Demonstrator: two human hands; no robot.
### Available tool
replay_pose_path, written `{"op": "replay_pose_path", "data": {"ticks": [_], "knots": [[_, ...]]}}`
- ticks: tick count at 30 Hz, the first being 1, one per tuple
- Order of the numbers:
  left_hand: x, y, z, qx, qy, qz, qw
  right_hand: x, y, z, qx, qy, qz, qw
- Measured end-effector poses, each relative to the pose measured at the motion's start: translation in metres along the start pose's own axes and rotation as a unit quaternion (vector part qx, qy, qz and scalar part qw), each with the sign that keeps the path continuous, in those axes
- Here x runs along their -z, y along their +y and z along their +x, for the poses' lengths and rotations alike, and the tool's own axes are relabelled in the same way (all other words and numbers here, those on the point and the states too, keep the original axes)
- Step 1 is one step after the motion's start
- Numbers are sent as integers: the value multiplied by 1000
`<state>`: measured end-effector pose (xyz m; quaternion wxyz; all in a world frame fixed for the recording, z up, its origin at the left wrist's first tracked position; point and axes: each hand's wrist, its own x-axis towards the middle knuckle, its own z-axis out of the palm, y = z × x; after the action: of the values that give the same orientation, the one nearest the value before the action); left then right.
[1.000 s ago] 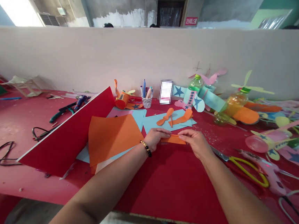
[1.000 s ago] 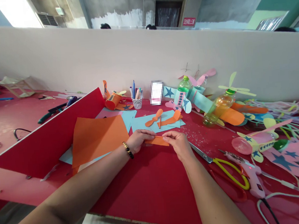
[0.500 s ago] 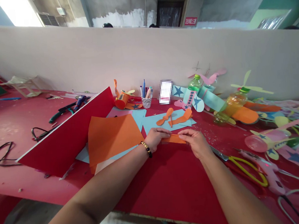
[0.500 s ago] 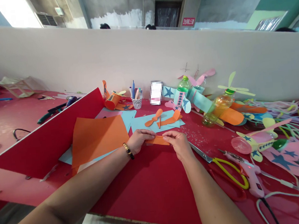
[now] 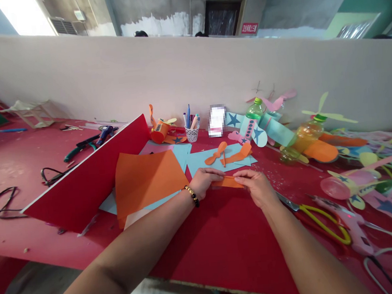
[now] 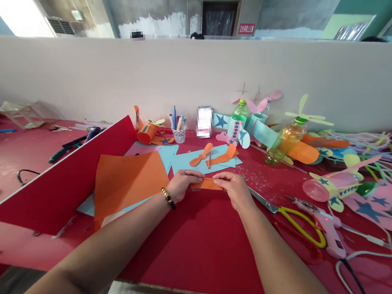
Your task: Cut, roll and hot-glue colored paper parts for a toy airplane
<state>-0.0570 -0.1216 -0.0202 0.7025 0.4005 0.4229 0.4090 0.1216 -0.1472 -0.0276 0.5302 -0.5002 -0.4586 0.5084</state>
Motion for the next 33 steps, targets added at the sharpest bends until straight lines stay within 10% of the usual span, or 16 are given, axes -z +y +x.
{"op": "replay_pose_path", "data": {"ticks": [33], "knots": [[1, -1, 2, -18, -7, 4, 1000, 0, 3, 2, -7, 0, 9, 1000]]}}
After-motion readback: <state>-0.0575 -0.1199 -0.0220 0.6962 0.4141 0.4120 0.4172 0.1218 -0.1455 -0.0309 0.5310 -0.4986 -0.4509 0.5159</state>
